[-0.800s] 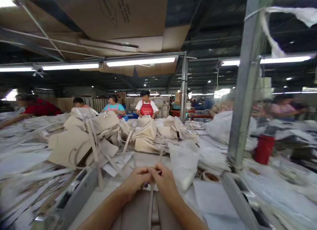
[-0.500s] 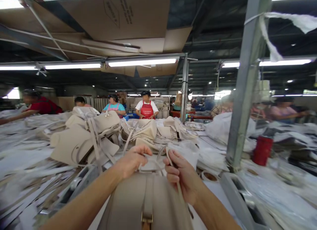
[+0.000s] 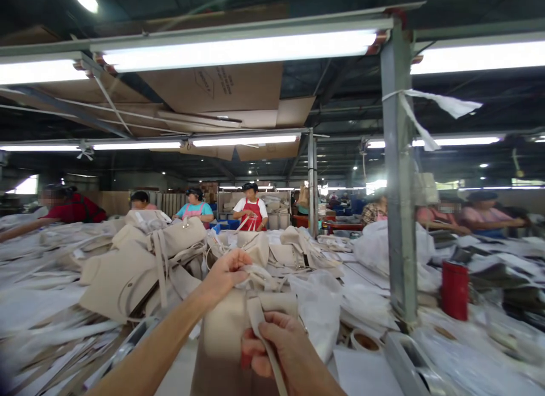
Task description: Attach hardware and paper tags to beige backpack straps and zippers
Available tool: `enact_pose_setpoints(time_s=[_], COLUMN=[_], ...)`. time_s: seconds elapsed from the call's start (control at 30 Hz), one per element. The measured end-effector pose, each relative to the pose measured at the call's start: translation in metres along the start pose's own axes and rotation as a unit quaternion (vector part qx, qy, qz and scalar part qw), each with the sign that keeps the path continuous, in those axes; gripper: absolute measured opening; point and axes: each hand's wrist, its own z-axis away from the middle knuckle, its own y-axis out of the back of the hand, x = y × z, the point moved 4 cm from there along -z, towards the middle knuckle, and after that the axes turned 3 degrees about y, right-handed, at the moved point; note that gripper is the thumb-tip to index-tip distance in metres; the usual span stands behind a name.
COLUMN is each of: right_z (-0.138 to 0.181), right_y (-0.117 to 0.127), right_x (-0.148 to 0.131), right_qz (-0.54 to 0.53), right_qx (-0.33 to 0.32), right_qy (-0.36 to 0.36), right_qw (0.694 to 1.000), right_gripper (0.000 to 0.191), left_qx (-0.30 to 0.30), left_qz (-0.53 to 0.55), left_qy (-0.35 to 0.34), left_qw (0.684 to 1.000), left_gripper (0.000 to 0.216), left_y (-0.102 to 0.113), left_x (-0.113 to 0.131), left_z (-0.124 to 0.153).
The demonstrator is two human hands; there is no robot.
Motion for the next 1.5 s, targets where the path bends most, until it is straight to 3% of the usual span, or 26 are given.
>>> enact_pose_setpoints(time_s=[0.2, 0.3, 0.4, 0.47, 0.53, 0.63, 0.73, 0.83, 0.93, 1.07, 1.13, 1.23, 1.37, 1.43, 1.5], right_z=[-0.013, -0.025, -0.031, -0.031, -0.032, -0.037, -0.045, -0.047, -0.042, -0.035, -0.032, -0.028, -0.023, -0.019, -0.014], right_y=[-0.020, -0.014, -0.013, -0.017, -0.021, -0.024, -0.023, -0.019, -0.010, 0.009, 0.013, 0.015, 0.023, 0.024, 0.022], right_x=[-0.022, -0.023, -0.024, -0.026, -0.027, -0.022, -0.016, -0.013, -0.009, 0.006, 0.012, 0.017, 0.020, 0.018, 0.014], right_qz=[0.034, 0.067, 0.072, 0.067, 0.063, 0.044, 0.017, 0.000, -0.002, 0.033, 0.037, 0.036, 0.109, 0.136, 0.143], right_qx=[-0.001, 0.037, 0.083, 0.108, 0.123, 0.136, 0.099, 0.041, 0.007, -0.023, -0.084, -0.163, -0.092, -0.075, -0.094], right_qy=[0.013, 0.007, 0.023, 0.048, 0.081, 0.132, 0.169, 0.178, 0.147, 0.088, 0.088, 0.108, 0.086, 0.090, 0.101], right_qw=[0.999, 0.997, 0.994, 0.991, 0.987, 0.981, 0.981, 0.983, 0.989, 0.995, 0.992, 0.980, 0.986, 0.984, 0.980], right_gripper=[0.016, 0.022, 0.018, 0.010, 0.006, 0.009, 0.015, 0.023, 0.028, 0.038, 0.041, 0.041, 0.040, 0.035, 0.026], left_qx=[0.001, 0.025, 0.056, 0.088, 0.144, 0.211, 0.157, 0.087, 0.096, 0.107, 0.083, 0.091, 0.205, 0.220, 0.195], left_qz=[-0.057, -0.089, -0.192, -0.242, -0.219, -0.140, -0.129, -0.157, -0.195, -0.271, -0.296, -0.247, -0.162, -0.119, -0.072], left_qy=[-0.015, -0.024, -0.076, -0.113, -0.121, -0.059, 0.010, 0.011, -0.034, -0.137, -0.168, -0.150, -0.108, -0.082, -0.037], left_qw=[0.998, 0.995, 0.977, 0.960, 0.957, 0.966, 0.979, 0.984, 0.976, 0.947, 0.937, 0.953, 0.959, 0.965, 0.978], left_gripper=[0.033, 0.035, 0.038, 0.039, 0.036, 0.030, 0.023, 0.022, 0.024, 0.021, 0.023, 0.027, 0.025, 0.021, 0.019], left_y=[0.003, 0.004, -0.003, -0.007, -0.007, 0.003, 0.006, 0.004, -0.002, -0.020, -0.032, -0.040, -0.035, -0.034, -0.033], left_x=[0.013, 0.015, 0.020, 0.024, 0.023, 0.011, 0.000, 0.008, 0.031, 0.052, 0.042, 0.009, -0.027, -0.032, -0.031], left_z=[-0.001, 0.001, 0.010, 0.019, 0.027, 0.026, 0.009, -0.010, -0.013, 0.020, 0.044, 0.074, 0.096, 0.099, 0.097])
